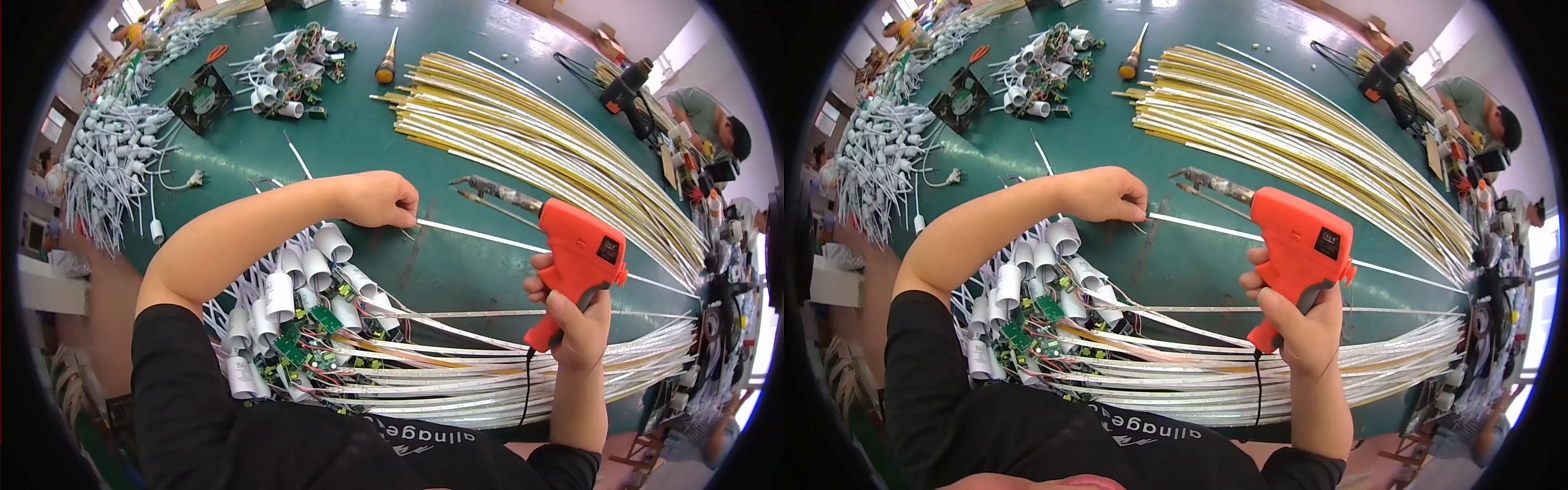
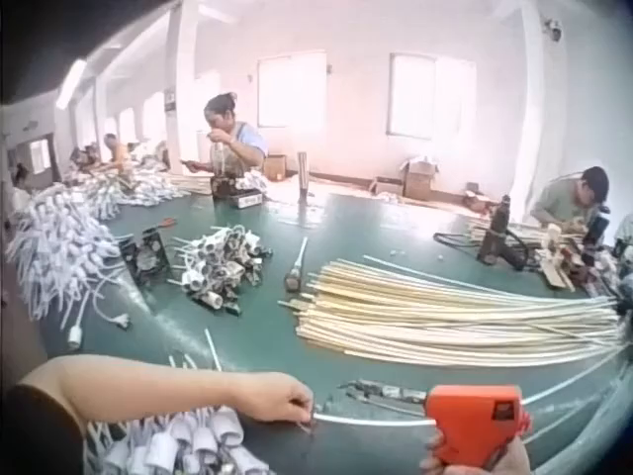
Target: The person solders wires to circuit boards and other LED bulb components with a soldering iron to assemble light bulb parts.
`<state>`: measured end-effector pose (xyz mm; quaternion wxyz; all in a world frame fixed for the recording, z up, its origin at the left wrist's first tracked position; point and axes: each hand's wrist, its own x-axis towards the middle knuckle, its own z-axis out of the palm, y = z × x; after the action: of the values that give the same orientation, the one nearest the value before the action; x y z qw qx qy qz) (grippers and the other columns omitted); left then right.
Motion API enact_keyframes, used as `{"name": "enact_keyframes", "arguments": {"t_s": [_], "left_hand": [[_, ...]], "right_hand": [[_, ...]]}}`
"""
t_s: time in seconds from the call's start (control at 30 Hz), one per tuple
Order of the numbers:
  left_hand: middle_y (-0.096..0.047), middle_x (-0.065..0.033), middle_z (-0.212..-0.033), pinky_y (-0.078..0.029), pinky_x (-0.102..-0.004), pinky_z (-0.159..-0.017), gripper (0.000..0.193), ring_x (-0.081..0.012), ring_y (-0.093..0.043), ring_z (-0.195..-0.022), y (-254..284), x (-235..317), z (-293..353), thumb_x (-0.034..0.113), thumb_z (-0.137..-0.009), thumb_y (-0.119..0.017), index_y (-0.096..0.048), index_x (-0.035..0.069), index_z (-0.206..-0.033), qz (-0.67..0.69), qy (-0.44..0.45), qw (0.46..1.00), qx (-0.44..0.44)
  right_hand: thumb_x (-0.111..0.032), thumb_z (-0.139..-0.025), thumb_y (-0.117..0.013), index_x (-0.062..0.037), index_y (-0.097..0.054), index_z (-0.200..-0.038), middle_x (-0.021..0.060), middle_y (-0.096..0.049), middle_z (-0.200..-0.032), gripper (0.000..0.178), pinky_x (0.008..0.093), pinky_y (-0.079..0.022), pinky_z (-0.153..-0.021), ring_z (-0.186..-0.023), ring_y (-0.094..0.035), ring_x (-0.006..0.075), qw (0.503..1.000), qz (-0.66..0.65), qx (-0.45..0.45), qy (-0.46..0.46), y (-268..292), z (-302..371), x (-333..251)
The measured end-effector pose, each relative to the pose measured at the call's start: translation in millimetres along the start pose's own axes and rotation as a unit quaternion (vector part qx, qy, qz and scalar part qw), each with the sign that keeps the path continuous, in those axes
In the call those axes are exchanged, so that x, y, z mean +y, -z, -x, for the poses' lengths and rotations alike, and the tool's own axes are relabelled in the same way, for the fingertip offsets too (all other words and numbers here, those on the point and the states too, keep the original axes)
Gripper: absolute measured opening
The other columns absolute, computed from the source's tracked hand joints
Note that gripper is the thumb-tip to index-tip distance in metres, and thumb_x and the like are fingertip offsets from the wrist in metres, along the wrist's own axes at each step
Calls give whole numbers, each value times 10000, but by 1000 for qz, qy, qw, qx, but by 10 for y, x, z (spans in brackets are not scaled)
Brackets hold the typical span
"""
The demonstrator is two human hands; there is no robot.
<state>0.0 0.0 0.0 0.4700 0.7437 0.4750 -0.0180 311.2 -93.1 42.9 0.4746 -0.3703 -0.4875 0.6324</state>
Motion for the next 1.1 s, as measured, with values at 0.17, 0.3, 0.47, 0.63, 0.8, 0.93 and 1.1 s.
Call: {"name": "enact_keyframes", "arguments": {"t_s": [0.17, 0.3, 0.47, 0.63, 0.8, 0.93, 1.1], "left_hand": [[-657, -100, -811, -482, -353, -700, 166, -224, -616, -776, 39, 0, -26, 204, -845, -639, -659, 44, -886, -8, 35, 998, 43], [-640, -82, -759, -472, -334, -660, 166, -194, -590, -701, -2, -61, -55, 193, -843, -635, -644, 27, -856, -13, 10, 998, 52], [-660, -103, -803, -489, -353, -701, 151, -233, -619, -767, 57, -2, -82, 187, -820, -652, -664, 42, -858, -17, 47, 998, 28], [-655, -97, -783, -484, -352, -681, 146, -227, -612, -739, 76, -44, -79, 188, -820, -652, -664, 45, -847, 8, 44, 999, 19], [-656, -94, -780, -484, -351, -678, 137, -225, -614, -733, 66, -35, -102, 184, -815, -647, -666, 50, -832, -20, 34, 999, 24], [-663, -96, -790, -489, -354, -688, 127, -232, -623, -751, 51, -23, -114, 173, -788, -643, -669, 54, -821, -34, 41, 998, 34], [-665, -95, -793, -492, -359, -693, 125, -237, -625, -757, 50, 16, -102, 172, -775, -644, -669, 58, -818, -42, 53, 997, 37]], "right_hand": [[-20, -786, -656, 30, -505, -1212, 138, -627, -1078, 455, 329, -515, -818, -888, -639, 181, 995, 97, 16, -14, -99, -28, 161], [-64, -797, -673, 24, -506, -1212, 131, -627, -1060, 456, 303, -507, -793, -891, -628, 173, 982, 188, -4, -32, -122, -18, 291], [-55, -813, -657, 29, -590, -1086, 42, -635, -875, 294, 255, -468, -739, -787, -574, 98, 977, 206, -3, -47, -231, -12, 308], [-55, -812, -657, 36, -588, -1073, 39, -628, -842, 285, 248, -466, -726, -764, -568, 93, 978, 206, -13, -40, -237, -8, 325], [-51, -802, -664, 21, -595, -1054, 47, -632, -862, 272, 256, -469, -734, -776, -581, 106, 974, 222, -11, -42, -227, -7, 366], [-53, -791, -674, 2, -600, -1041, 56, -639, -892, 267, 270, -473, -745, -799, -595, 126, 968, 249, -16, -41, -228, 6, 373], [-61, -783, -682, -3, -599, -1045, 64, -640, -905, 280, 279, -475, -753, -810, -601, 143, 963, 265, -27, -32, -200, 9, 394]]}}
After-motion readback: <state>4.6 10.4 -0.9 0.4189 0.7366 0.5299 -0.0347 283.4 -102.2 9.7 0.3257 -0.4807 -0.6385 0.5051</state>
